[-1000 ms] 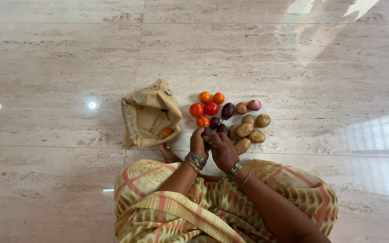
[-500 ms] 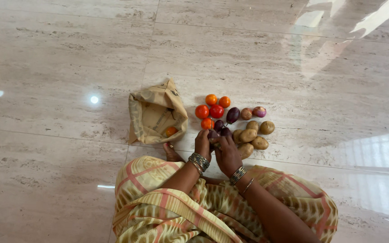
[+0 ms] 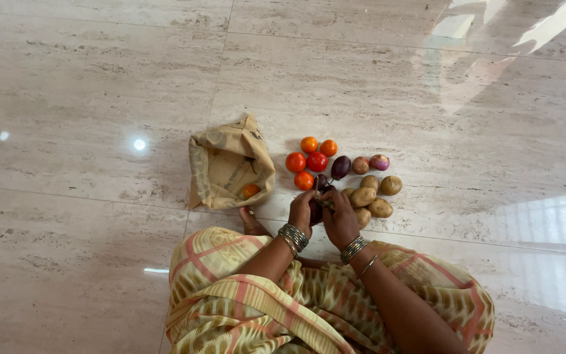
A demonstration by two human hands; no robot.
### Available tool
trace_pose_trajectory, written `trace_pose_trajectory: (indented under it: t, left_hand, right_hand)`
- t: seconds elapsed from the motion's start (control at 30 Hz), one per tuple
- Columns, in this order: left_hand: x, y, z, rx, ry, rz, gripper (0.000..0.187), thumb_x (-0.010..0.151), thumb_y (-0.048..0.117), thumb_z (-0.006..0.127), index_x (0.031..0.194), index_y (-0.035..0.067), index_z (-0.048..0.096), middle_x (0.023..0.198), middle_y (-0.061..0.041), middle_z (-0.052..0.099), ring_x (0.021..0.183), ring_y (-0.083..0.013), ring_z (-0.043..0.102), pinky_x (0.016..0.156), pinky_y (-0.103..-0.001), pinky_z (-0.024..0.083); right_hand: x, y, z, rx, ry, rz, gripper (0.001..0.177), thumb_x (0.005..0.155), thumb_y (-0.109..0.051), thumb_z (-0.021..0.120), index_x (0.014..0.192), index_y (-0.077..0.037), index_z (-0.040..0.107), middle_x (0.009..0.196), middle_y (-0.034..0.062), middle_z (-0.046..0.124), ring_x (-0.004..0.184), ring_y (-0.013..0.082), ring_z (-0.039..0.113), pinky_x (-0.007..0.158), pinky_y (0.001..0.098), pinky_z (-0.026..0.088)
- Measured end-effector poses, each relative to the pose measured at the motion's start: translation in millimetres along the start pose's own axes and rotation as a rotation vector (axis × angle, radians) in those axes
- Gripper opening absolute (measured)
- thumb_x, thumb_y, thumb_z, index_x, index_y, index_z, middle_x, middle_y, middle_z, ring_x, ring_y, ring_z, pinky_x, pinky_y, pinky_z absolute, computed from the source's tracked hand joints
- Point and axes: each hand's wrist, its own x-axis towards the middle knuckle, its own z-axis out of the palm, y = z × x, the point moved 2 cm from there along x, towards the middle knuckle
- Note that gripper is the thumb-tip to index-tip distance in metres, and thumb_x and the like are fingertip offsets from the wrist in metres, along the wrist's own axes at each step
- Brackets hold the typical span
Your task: The person sits on a tiled floor and peels an eggplant using a small knife. They hold the eggplant in their left hand and remove the skin with the knife in their right hand, placing the peeled vegetable on the floor among other produce.
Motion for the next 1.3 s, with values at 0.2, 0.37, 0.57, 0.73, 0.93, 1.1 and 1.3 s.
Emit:
trace_pose_trajectory:
  t: [0.2, 0.37, 0.57, 0.73, 0.93, 1.1, 1.3]
  left_hand:
    - [30.1, -9.0, -23.5, -0.015, 0.046, 0.063, 0.025, 0.101, 0.036, 0.055, 0.092, 0.013, 0.062, 0.077, 0.0, 0.06, 0.06, -0.0136, 0.058, 0.051, -0.031, 0.049]
    - [-15.6, 2.9, 11.0, 0.194, 0.019, -0.142, 0.023, 0.098, 0.038, 0.052, 0.099, 0.017, 0.061, 0.08, -0.001, 0.062, 0.061, -0.0159, 0.062, 0.052, -0.036, 0.057]
    - [-7.4, -0.9, 6.2, 0.136, -0.056, -0.079, 0.029, 0.101, 0.038, 0.05, 0.109, 0.013, 0.062, 0.088, -0.002, 0.066, 0.069, -0.017, 0.067, 0.056, -0.034, 0.059]
    - [40.7, -16.2, -31.6, 0.016, 0.053, 0.102, 0.03, 0.108, 0.039, 0.047, 0.102, 0.011, 0.056, 0.082, -0.001, 0.055, 0.063, -0.0152, 0.054, 0.051, -0.031, 0.05]
    - [41.4, -22.0, -28.8, 0.1, 0.016, 0.119, 0.024, 0.102, 0.028, 0.052, 0.111, 0.01, 0.065, 0.091, -0.001, 0.065, 0.08, -0.0143, 0.062, 0.073, -0.03, 0.054]
    - [16.1, -21.1, -13.6, 0.214, 0.011, -0.097, 0.022, 0.098, 0.025, 0.058, 0.113, 0.013, 0.069, 0.098, 0.0, 0.069, 0.086, -0.0117, 0.065, 0.075, -0.028, 0.053]
    - [42.1, -24.8, -37.2, 0.152, 0.015, 0.164, 0.029, 0.104, 0.028, 0.054, 0.087, 0.006, 0.062, 0.077, -0.001, 0.06, 0.067, -0.0132, 0.054, 0.06, -0.029, 0.044]
  right_hand:
    - [-9.5, -17.0, 7.8, -0.073, -0.119, -0.079, 0.031, 0.083, -0.003, 0.063, 0.113, -0.01, 0.059, 0.108, 0.0175, 0.061, 0.096, 0.0418, 0.064, 0.08, 0.0481, 0.053]
    - [0.0, 30.4, 7.2, 0.035, -0.02, 0.111, 0.028, 0.086, -0.003, 0.059, 0.113, -0.01, 0.058, 0.105, 0.0165, 0.065, 0.096, 0.0393, 0.067, 0.08, 0.0455, 0.054]
    - [1.9, 16.8, 1.4, -0.012, -0.039, 0.083, 0.028, 0.086, -0.001, 0.06, 0.113, -0.01, 0.06, 0.113, 0.0177, 0.064, 0.099, 0.0404, 0.066, 0.081, 0.0465, 0.053]
    - [-13.6, -19.6, 10.0, -0.064, -0.189, -0.031, 0.033, 0.083, 0.0, 0.06, 0.114, -0.01, 0.061, 0.111, 0.0184, 0.061, 0.1, 0.0421, 0.065, 0.082, 0.0475, 0.054]
    - [-14.5, 16.3, 17.6, 0.042, -0.021, -0.063, 0.028, 0.087, 0.002, 0.059, 0.114, -0.006, 0.057, 0.109, 0.0191, 0.062, 0.102, 0.043, 0.063, 0.085, 0.0474, 0.052]
    - [1.9, 63.4, 17.1, 0.148, -0.044, 0.254, 0.024, 0.09, -0.002, 0.06, 0.112, -0.008, 0.058, 0.104, 0.0152, 0.068, 0.097, 0.0348, 0.068, 0.083, 0.0425, 0.054]
    - [-14.5, 20.5, 18.1, 0.038, -0.099, 0.041, 0.027, 0.087, 0.002, 0.059, 0.111, -0.009, 0.06, 0.108, 0.0167, 0.063, 0.099, 0.0401, 0.065, 0.083, 0.0448, 0.053]
